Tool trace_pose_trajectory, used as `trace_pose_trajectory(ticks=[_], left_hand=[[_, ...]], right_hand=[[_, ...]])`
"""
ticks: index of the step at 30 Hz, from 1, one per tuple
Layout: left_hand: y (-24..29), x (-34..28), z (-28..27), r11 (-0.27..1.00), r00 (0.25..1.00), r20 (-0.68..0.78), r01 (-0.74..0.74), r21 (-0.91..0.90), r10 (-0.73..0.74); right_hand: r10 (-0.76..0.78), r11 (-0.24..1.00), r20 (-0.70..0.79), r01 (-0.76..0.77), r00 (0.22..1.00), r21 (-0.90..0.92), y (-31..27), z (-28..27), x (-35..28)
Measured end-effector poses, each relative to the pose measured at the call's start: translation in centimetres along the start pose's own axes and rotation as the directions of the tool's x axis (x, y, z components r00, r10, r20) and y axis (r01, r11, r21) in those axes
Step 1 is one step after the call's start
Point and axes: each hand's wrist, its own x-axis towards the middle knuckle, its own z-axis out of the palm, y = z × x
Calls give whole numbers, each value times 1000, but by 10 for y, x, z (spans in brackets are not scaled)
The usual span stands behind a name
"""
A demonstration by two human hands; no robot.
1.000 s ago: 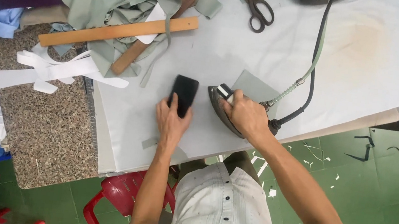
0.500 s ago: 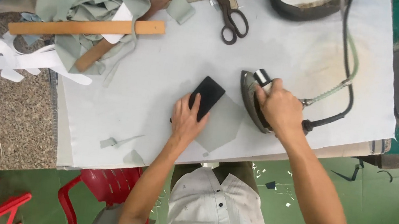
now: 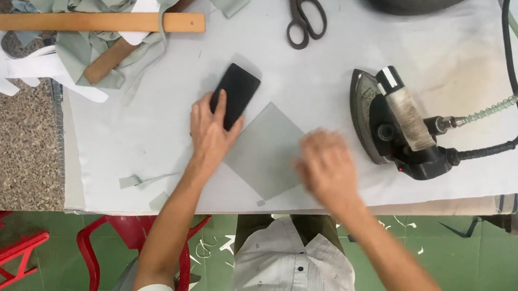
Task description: The person is ironing small pre-cut fabric pieces on a workstation, occasionally using a cutting tool for trimming.
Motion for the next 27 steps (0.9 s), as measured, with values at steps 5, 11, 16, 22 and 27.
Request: trace_pose_trajectory(ticks=[5, 11, 16, 22, 27], left_hand=[[-48, -10, -41, 992, 999, -20, 50, 117, -48], [-61, -42, -79, 968, 994, -12, -102, 230, 108], [-44, -40, -62, 977, 984, -42, -167, 132, 174], [4, -28, -2, 913, 934, 121, -293, -286, 337], [19, 3, 0, 917, 771, 497, -343, -202, 398]], right_hand=[[-159, 979, 231, 122, 960, 166, -90, 60, -35], [-113, 980, 377, 40, 919, 197, -132, 81, -71], [-123, 959, 398, 5, 909, 285, -134, 69, -74], [140, 984, 195, -158, 971, 79, -52, 65, -57], [312, 947, 339, -321, 887, -30, -27, 73, -36]])
